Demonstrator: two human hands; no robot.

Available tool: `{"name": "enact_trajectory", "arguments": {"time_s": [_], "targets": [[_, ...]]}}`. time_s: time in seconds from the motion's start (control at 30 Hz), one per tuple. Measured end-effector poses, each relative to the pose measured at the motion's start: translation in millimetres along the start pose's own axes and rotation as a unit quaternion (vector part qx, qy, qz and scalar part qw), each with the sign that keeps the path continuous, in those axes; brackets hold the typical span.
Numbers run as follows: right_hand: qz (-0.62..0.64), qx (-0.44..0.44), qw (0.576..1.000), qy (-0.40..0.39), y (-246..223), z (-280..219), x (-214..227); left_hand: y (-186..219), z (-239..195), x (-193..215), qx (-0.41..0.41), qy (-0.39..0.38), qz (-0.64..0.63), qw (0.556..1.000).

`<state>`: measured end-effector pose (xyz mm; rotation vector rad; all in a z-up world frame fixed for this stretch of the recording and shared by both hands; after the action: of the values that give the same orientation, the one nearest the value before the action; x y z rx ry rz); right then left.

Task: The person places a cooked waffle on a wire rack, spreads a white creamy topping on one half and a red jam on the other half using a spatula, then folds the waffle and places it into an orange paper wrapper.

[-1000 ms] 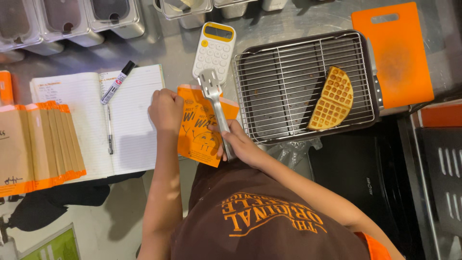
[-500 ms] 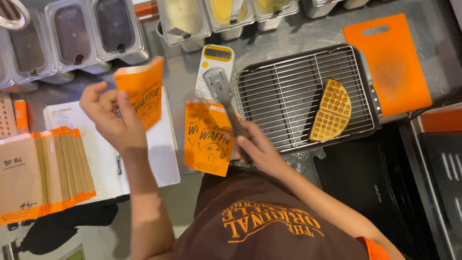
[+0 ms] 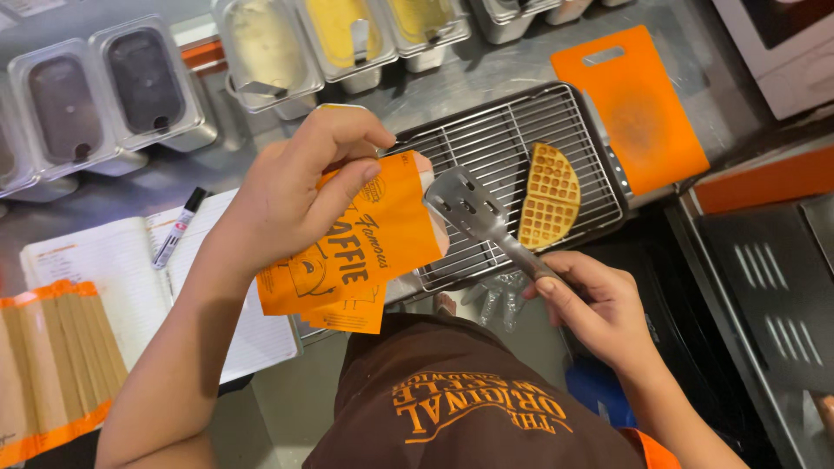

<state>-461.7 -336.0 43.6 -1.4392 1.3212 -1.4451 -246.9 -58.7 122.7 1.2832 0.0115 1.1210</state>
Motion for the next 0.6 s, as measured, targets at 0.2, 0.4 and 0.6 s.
{"name": "enact_trajectory", "arguments": {"time_s": [0.2, 0.4, 0.6], "targets": [[0.005, -0.022, 0.999, 0.039, 11.7, -21.2, 15.7, -8.6, 19.8, -13.8, 0.029, -0.092, -0.094, 0.991], [-0.121, 0.009, 0.991, 0.05, 8.3, -30.0, 21.2, 1.1, 40.6, -27.3, 0.049, -0.141, -0.097, 0.984], [-0.196, 0.085, 0.977, 0.007, 7.9, -24.0, 9.4, 17.3, 44.7, -82.1, 0.013, -0.254, 0.103, 0.962]]}}
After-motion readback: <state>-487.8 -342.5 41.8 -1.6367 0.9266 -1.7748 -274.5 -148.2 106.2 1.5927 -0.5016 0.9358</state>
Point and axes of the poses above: each hand's wrist, its own z-axis towards the middle knuckle, its own x-axis out of the back of the hand, y = z × x, the point moved 1 cm from there along z, towards the middle knuckle, and after that the axes turned 1 degree about -x, right-handed, at the moved point
